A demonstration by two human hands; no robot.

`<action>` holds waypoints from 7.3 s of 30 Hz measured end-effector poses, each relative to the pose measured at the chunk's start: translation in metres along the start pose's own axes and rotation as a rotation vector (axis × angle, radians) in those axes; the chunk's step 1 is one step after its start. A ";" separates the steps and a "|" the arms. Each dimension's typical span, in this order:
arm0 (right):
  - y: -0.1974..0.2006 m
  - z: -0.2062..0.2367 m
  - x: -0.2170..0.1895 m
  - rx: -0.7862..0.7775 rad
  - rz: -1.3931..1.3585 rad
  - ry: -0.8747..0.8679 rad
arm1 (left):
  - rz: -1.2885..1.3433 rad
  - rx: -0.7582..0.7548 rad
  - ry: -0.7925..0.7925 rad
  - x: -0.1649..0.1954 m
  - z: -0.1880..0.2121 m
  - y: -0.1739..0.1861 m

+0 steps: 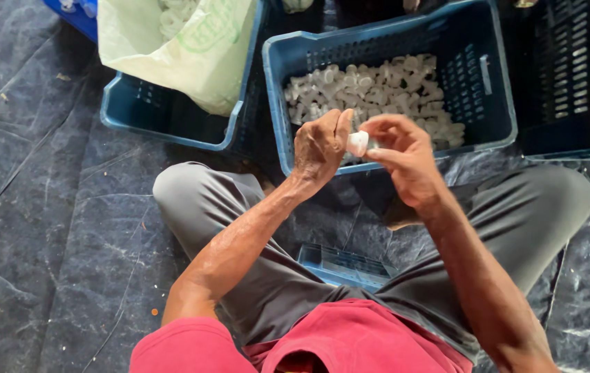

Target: The person sits on the floor and repeatedly picks up small white plastic caps from a blue basket, separates them by hand, and places them into a white bag. The process is continuous and repetitive.

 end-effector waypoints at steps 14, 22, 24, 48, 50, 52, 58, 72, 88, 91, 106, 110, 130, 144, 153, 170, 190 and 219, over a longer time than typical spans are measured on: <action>0.006 0.007 0.010 0.217 -0.350 -0.289 | -0.044 -0.036 -0.042 0.006 0.004 0.001; 0.003 0.010 0.036 0.181 -0.282 -0.551 | -0.102 -0.059 -0.085 0.011 0.011 0.001; 0.009 0.011 0.029 0.205 -0.203 -0.476 | -0.081 -0.077 -0.016 0.010 0.011 0.001; 0.017 0.021 0.061 0.181 0.068 -0.565 | -0.278 -0.309 -0.355 -0.021 0.023 -0.014; 0.044 0.024 0.060 0.125 0.144 -0.574 | -0.217 -0.389 -0.296 -0.022 0.021 -0.011; 0.087 0.025 0.052 0.223 0.216 -0.534 | -0.059 -0.222 -0.044 -0.021 0.011 -0.005; 0.234 0.041 0.002 0.677 -0.647 0.331 | 0.109 -0.209 0.113 -0.012 -0.012 0.019; 0.116 -0.018 0.084 0.413 -0.156 -0.469 | 0.590 -0.001 0.329 -0.027 -0.044 0.060; 0.045 -0.186 0.338 -0.241 1.523 -0.415 | 0.975 0.204 0.544 -0.091 -0.074 0.131; 0.042 -0.165 0.329 -0.342 1.550 -0.416 | 1.031 0.176 0.539 -0.085 -0.070 0.128; 0.041 -0.075 0.141 0.200 0.119 -0.623 | 0.290 -0.118 0.154 -0.047 -0.030 0.060; 0.015 -0.042 0.079 0.179 -0.097 -0.580 | 0.089 -0.229 -0.143 -0.016 -0.008 0.038; 0.087 -0.114 0.162 -0.011 0.561 -0.746 | 0.323 0.092 0.052 -0.031 -0.044 0.074; 0.058 -0.125 0.294 -0.443 1.249 -0.703 | 0.479 0.139 0.231 -0.059 -0.059 0.094; 0.050 -0.089 0.087 -0.015 0.152 -0.776 | 0.284 -0.061 0.093 -0.036 -0.026 0.051; -0.009 0.014 0.008 0.229 0.086 -0.153 | -0.103 -0.009 -0.280 0.012 0.010 -0.014; 0.004 0.009 0.010 0.304 -0.296 -0.383 | -0.125 0.015 -0.339 0.015 0.005 0.005; 0.008 0.010 0.015 0.226 -0.432 -0.340 | -0.162 -0.022 -0.312 0.012 0.006 0.007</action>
Point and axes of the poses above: each hand's wrist, its own z-axis away from the middle knuckle, its own y-axis out of the back of the hand, x = y × z, the point moved 1 cm from there along -z, towards the middle knuckle, and after that the axes turned 1 degree about -x, right-handed, at the moved point
